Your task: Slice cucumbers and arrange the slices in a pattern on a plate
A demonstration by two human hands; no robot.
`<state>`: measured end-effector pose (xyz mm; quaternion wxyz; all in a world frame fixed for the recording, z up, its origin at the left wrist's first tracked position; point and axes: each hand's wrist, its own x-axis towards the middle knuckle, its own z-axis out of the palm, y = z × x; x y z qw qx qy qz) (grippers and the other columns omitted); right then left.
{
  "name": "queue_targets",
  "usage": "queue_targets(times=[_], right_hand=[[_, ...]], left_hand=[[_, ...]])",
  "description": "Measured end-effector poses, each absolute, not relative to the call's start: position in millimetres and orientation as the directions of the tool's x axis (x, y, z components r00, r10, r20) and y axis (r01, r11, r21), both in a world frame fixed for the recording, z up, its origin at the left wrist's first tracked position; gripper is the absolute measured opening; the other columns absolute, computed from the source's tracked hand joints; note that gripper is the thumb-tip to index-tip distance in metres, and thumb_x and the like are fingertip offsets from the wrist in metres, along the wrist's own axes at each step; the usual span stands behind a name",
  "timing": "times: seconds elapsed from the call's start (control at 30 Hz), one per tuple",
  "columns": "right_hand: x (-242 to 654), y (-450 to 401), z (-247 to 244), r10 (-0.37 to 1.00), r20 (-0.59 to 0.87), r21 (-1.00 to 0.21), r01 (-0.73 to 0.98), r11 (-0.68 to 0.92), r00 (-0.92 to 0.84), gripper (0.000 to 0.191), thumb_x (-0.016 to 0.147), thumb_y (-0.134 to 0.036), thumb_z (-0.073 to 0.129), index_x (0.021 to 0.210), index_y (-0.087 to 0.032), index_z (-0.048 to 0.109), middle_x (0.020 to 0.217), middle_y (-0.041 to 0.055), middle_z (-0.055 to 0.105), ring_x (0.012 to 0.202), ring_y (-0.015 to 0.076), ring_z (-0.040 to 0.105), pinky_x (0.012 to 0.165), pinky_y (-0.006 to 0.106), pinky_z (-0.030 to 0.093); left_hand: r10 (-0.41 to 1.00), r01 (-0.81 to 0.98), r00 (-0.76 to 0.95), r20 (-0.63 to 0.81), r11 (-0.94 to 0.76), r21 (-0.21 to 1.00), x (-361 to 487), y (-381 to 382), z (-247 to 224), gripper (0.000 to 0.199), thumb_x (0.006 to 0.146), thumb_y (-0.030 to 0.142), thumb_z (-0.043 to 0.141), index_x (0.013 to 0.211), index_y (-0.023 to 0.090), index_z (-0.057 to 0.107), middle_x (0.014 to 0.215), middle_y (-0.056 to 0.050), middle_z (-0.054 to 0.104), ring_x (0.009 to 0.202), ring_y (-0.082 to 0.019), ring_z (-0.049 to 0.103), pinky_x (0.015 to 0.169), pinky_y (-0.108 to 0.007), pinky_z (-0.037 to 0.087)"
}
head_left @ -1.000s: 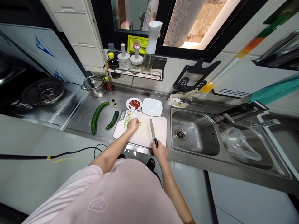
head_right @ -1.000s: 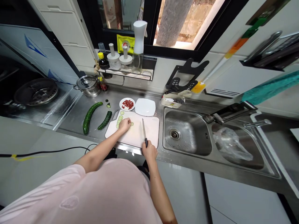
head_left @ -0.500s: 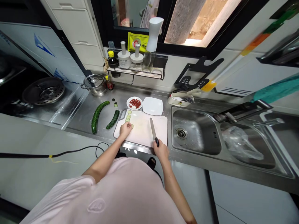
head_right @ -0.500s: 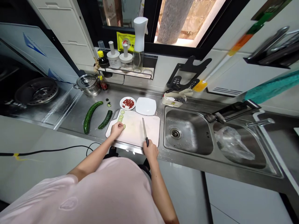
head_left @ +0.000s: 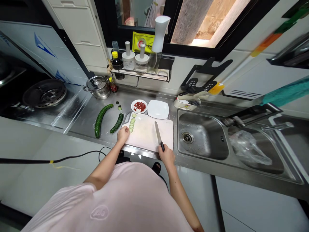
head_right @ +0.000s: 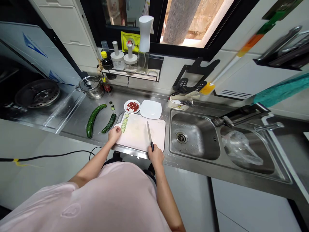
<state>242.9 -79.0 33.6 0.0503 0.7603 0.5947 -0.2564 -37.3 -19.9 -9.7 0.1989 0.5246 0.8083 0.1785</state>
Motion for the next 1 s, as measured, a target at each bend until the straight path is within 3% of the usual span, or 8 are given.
queue_targets(times=[0.43, 0.7, 0.87, 1.0], right_hand=[[244.4, -78.4, 31.2, 0.886, -0.437, -0.242, 0.928, -0.282, 0.155, 0.048, 0.092, -0.051, 0.029, 0.111, -0.020, 0.060, 0.096, 0.0102, 0.066, 0.091, 0.0219, 0.060, 0.073, 0.028, 0.039], [244.2, -77.7, 30.0, 0.888, -0.432, -0.237, 0.930, -0.280, 0.157, 0.047, 0.092, -0.051, 0.029, 0.112, -0.022, 0.060, 0.096, 0.0096, 0.066, 0.090, 0.0213, 0.060, 0.074, 0.028, 0.039], [245.4, -78.1, 27.1, 0.894, -0.419, -0.236, 0.932, -0.275, 0.158, 0.048, 0.092, -0.052, 0.028, 0.110, -0.022, 0.061, 0.094, 0.0090, 0.067, 0.089, 0.0214, 0.061, 0.073, 0.027, 0.039], [246.7, -78.2, 23.9, 0.904, -0.397, -0.243, 0.933, -0.266, 0.155, 0.047, 0.091, -0.052, 0.029, 0.107, -0.022, 0.061, 0.092, 0.0088, 0.067, 0.087, 0.0223, 0.061, 0.070, 0.028, 0.039]], left_hand=[[0.921, 0.774, -0.390, -0.003, 0.329, 0.541, -24.2, 21.9, -0.7, 0.023, 0.081, 0.026, 0.050, 0.099, 0.022, 0.063, 0.098, -0.005, 0.061, 0.088, -0.018, 0.057, 0.080, -0.026, 0.041], [0.948, 0.865, -0.317, -0.032, 0.303, 0.400, -25.0, 82.0, 1.3, 0.036, 0.082, 0.029, 0.051, 0.116, 0.022, 0.059, 0.109, -0.012, 0.058, 0.103, -0.026, 0.053, 0.088, -0.034, 0.039], [0.964, 0.916, -0.259, -0.066, 0.267, 0.300, -21.8, 92.9, -3.5, 0.031, 0.082, 0.029, 0.050, 0.110, 0.020, 0.062, 0.109, -0.014, 0.056, 0.106, -0.028, 0.050, 0.088, -0.037, 0.039], [0.962, 0.914, -0.266, -0.055, 0.270, 0.304, -22.8, 95.6, -6.6, 0.029, 0.081, 0.027, 0.052, 0.107, 0.020, 0.060, 0.109, -0.014, 0.055, 0.105, -0.028, 0.050, 0.086, -0.037, 0.040]])
